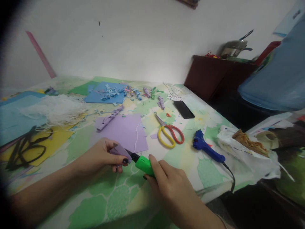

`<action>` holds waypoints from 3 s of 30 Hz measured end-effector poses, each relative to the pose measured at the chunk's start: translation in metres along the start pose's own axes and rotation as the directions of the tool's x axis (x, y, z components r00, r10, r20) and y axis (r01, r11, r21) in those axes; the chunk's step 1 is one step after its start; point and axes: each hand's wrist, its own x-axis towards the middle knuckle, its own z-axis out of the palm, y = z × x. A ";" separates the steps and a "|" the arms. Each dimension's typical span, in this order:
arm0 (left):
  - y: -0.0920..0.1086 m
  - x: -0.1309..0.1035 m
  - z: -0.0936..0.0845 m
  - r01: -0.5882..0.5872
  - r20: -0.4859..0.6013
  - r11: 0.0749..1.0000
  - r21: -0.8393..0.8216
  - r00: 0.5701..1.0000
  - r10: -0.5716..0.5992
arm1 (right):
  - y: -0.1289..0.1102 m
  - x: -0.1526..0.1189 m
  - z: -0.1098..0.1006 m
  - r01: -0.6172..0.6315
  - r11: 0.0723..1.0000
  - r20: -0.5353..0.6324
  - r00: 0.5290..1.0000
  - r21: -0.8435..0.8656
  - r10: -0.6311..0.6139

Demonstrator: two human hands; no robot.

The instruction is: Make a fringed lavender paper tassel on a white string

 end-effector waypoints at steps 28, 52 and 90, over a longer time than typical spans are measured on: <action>-0.004 0.001 -0.004 0.092 0.068 0.996 0.005 0.993 -0.092 | 0.014 -0.009 -0.009 -0.135 0.991 -0.052 0.989 0.014 0.136; 0.010 0.011 -0.054 -0.050 -0.366 0.617 0.785 0.767 0.528 | 0.122 0.145 0.052 -0.423 0.905 -0.018 0.906 -0.033 0.423; 0.002 0.017 -0.026 -0.199 -0.507 0.919 0.339 0.784 0.357 | 0.015 0.121 0.062 -0.512 0.008 0.506 0.851 0.859 0.142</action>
